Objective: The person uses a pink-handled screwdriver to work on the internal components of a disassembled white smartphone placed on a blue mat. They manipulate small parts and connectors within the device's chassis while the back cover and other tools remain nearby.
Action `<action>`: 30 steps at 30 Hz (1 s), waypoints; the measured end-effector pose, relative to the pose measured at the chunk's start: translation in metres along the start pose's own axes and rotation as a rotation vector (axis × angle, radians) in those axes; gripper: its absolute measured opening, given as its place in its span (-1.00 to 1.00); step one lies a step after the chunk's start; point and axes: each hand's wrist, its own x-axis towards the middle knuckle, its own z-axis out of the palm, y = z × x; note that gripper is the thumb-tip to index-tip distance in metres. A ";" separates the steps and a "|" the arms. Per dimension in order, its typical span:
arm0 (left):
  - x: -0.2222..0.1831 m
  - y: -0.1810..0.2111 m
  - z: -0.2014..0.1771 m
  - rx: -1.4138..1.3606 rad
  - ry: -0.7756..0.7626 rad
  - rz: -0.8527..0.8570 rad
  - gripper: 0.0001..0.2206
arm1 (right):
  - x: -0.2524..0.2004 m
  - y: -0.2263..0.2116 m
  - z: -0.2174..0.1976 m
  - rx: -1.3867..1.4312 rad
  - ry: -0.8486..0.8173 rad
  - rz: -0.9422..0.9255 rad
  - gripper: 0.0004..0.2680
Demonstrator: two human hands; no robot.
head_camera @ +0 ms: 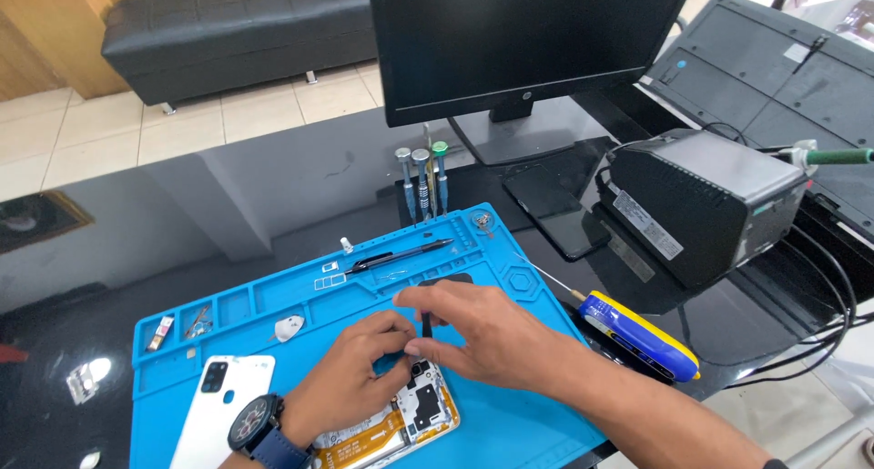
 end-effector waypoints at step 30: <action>-0.008 0.008 -0.004 -0.088 0.122 0.158 -0.89 | 0.007 -0.012 0.002 0.146 -0.069 0.171 -0.47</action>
